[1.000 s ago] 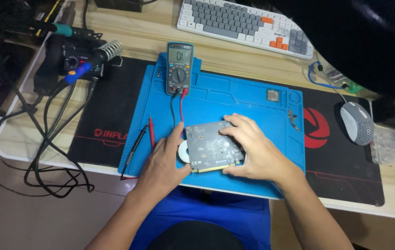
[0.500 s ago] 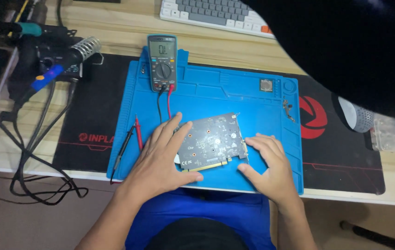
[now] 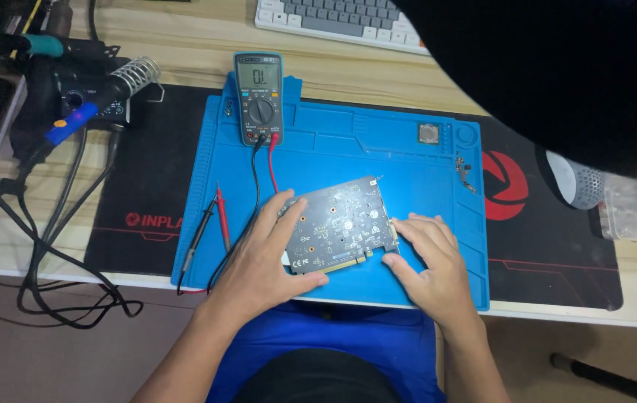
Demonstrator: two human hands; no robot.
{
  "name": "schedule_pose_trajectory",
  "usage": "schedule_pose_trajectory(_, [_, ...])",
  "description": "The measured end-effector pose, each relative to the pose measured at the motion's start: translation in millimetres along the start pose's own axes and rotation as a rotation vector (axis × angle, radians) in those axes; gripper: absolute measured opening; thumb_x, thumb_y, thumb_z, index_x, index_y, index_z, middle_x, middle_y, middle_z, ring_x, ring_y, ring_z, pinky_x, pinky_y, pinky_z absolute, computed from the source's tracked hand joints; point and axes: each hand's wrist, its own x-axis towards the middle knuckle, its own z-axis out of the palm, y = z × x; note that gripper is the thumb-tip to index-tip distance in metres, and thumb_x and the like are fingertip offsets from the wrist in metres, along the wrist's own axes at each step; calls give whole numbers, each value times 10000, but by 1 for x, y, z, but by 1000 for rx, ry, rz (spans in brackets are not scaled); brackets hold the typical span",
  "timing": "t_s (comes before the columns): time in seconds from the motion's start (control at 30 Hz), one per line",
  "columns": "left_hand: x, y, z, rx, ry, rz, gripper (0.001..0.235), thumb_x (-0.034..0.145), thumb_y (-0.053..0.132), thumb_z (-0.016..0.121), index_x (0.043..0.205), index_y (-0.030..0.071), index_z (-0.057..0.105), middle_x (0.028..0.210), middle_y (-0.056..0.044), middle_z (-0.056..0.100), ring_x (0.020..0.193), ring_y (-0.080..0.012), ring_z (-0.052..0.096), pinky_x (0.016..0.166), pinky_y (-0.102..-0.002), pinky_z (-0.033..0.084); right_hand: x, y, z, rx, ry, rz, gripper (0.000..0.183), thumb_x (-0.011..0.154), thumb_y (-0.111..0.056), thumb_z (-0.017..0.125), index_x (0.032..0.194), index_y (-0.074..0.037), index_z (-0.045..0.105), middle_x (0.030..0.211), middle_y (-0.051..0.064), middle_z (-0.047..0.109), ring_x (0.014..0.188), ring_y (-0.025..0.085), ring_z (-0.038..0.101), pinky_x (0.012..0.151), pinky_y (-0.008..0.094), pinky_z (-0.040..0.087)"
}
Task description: The person uses a multimeter to test a circuit board, then applies a substance from a syringe to the board's surface. They also adjust a microscope and a soldering iron on the workbench.
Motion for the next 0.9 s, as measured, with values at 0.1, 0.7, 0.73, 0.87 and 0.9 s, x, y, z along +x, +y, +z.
schedule_pose_trajectory(0.1, [-2, 0, 3, -36, -8, -42, 1233, 745, 391, 1065, 1713, 91, 362, 1801, -152, 283, 1654, -376, 304, 1241, -587, 388, -6, -18, -4, -46, 188, 0, 345, 986, -248, 820, 1273, -66, 763, 1287, 138, 749, 1242, 327, 694, 1119, 479, 519])
schedule_pose_trajectory(0.7, [-19, -30, 15, -179, 36, 166, 927, 887, 1, 901, 1665, 174, 426, 1769, -188, 305, 1526, -418, 509, 1051, -531, 649, -13, -106, 59, 1258, 73, 860, 276, 1110, -257, 597, 1260, -25, 597, 931, 103, 672, 463, 189, 631, 376, 323, 508])
schedule_pose_trajectory(0.73, [-19, -28, 15, -181, 37, 165, 927, 887, 1, 901, 1665, 174, 426, 1769, -188, 305, 1526, -418, 509, 1051, -531, 649, -11, -107, 57, 1256, 70, 861, 276, 1110, -257, 597, 1260, -25, 597, 931, 103, 672, 463, 189, 631, 376, 323, 508])
schedule_pose_trajectory(0.87, [-20, -20, 8, -223, 34, 94, 997, 916, 109, 884, 1724, 158, 303, 1782, -177, 315, 1643, -358, 383, 1210, -514, 494, -12, -103, 51, 1207, 52, 900, 439, 1110, -223, 520, 1509, -43, 548, 676, 185, 679, 475, 183, 631, 339, 264, 471])
schedule_pose_trajectory(0.9, [-20, -17, 6, -256, 0, 24, 1076, 886, 124, 888, 1752, 152, 250, 1782, -162, 339, 1666, -343, 339, 1279, -506, 401, -14, -99, 51, 1224, 49, 892, 429, 1112, -218, 522, 1496, -29, 542, 711, 209, 694, 490, 203, 660, 336, 267, 484])
